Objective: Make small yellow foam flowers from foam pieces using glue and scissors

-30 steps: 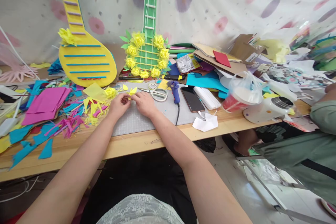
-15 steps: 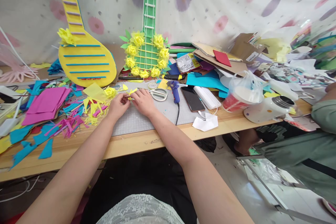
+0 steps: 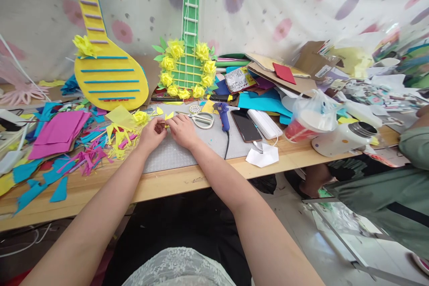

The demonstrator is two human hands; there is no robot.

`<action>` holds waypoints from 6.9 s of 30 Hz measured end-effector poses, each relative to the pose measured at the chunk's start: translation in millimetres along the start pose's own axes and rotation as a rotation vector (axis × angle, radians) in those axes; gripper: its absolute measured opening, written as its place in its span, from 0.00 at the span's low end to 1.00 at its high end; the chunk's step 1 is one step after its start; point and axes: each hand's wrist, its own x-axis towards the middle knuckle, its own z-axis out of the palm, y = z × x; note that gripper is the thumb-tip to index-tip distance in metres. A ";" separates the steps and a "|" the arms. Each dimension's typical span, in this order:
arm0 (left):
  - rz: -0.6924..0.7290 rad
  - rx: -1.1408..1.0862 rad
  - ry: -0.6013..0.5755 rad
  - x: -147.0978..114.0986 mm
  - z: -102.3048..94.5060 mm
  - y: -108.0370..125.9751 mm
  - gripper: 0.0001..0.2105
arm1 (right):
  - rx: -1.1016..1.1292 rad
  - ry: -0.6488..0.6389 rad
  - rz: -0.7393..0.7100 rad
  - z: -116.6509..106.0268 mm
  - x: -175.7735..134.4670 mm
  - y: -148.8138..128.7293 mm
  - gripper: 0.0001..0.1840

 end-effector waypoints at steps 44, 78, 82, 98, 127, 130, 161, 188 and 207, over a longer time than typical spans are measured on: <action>0.037 0.115 -0.017 0.1 2.2 1.1 0.11 | 0.011 0.019 -0.007 0.8 3.5 1.0 0.09; 0.101 0.146 -0.079 3.9 0.4 -8.2 0.08 | 0.062 0.020 0.046 -1.2 0.0 4.7 0.08; 0.085 0.144 -0.067 3.1 0.1 -5.2 0.08 | 0.055 0.022 0.040 -1.4 0.1 4.4 0.08; 0.053 0.156 -0.006 -0.6 -0.5 2.5 0.14 | 0.063 0.000 0.029 -3.0 0.9 2.6 0.07; 0.014 0.231 -0.006 -0.2 -1.4 4.5 0.05 | 0.163 -0.045 0.215 -5.4 -1.3 2.5 0.13; 0.007 0.208 -0.024 0.0 0.0 -0.2 0.04 | 0.188 -0.056 0.235 -6.2 -2.7 4.0 0.15; -0.112 -0.202 -0.094 1.8 7.3 -10.3 0.07 | 0.710 -0.057 0.549 -15.3 -1.1 9.2 0.21; -0.105 -0.347 -0.073 4.1 9.9 -16.3 0.10 | 0.632 -0.093 0.368 -6.6 9.8 13.7 0.08; 0.235 0.110 0.154 1.5 -1.4 1.2 0.03 | 0.548 -0.062 0.382 -9.9 5.5 3.5 0.12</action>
